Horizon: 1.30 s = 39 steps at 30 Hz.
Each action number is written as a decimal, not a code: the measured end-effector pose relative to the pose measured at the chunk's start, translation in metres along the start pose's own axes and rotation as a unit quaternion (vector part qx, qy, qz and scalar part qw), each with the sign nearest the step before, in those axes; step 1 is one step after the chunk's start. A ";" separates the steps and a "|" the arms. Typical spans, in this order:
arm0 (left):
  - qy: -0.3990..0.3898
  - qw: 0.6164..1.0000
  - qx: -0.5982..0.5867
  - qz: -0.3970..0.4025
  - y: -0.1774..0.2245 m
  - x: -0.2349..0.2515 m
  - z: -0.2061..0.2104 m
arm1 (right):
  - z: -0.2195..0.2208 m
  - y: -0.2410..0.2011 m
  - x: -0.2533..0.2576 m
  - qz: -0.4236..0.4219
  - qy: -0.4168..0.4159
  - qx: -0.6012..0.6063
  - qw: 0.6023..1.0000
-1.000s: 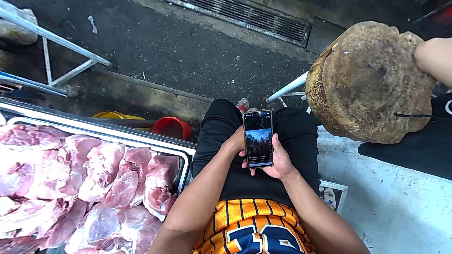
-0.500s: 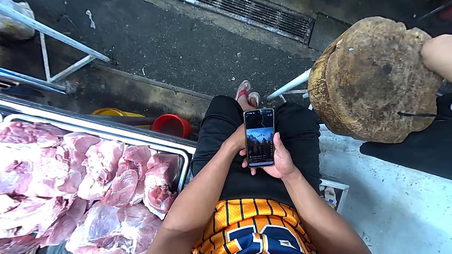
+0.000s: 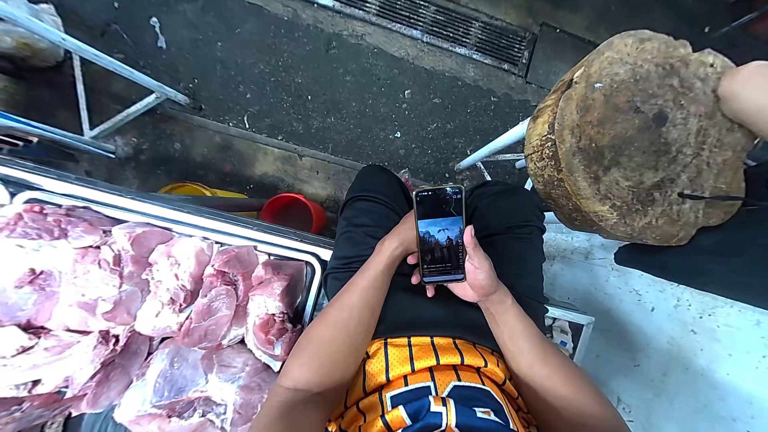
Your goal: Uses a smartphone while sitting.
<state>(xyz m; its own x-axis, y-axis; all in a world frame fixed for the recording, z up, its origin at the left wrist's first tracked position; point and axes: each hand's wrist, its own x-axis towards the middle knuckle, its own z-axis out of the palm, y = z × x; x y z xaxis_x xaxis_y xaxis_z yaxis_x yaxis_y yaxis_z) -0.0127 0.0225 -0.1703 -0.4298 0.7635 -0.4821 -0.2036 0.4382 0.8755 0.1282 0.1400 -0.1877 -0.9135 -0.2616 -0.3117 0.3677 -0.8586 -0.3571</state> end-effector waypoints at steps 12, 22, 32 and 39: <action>-0.011 0.997 0.008 -0.073 0.013 -0.004 0.001 | 0.004 -0.002 -0.001 -0.006 -0.006 0.000 1.000; -0.005 0.999 0.003 -0.047 0.008 -0.003 0.001 | 0.001 -0.001 0.000 -0.004 -0.005 -0.003 1.000; -0.002 0.999 -0.027 -0.027 0.004 -0.004 0.001 | 0.002 -0.001 0.000 0.001 -0.007 -0.002 1.000; -0.008 0.998 -0.016 -0.068 0.008 -0.004 0.002 | 0.002 -0.001 -0.002 -0.006 -0.014 -0.003 1.000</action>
<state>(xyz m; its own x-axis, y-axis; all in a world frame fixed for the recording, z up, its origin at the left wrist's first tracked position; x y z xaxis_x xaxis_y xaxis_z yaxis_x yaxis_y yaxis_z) -0.0108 0.0245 -0.1616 -0.3825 0.7057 -0.5964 -0.2874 0.5226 0.8027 0.1287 0.1406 -0.1846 -0.9226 -0.2631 -0.2820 0.3568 -0.8598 -0.3653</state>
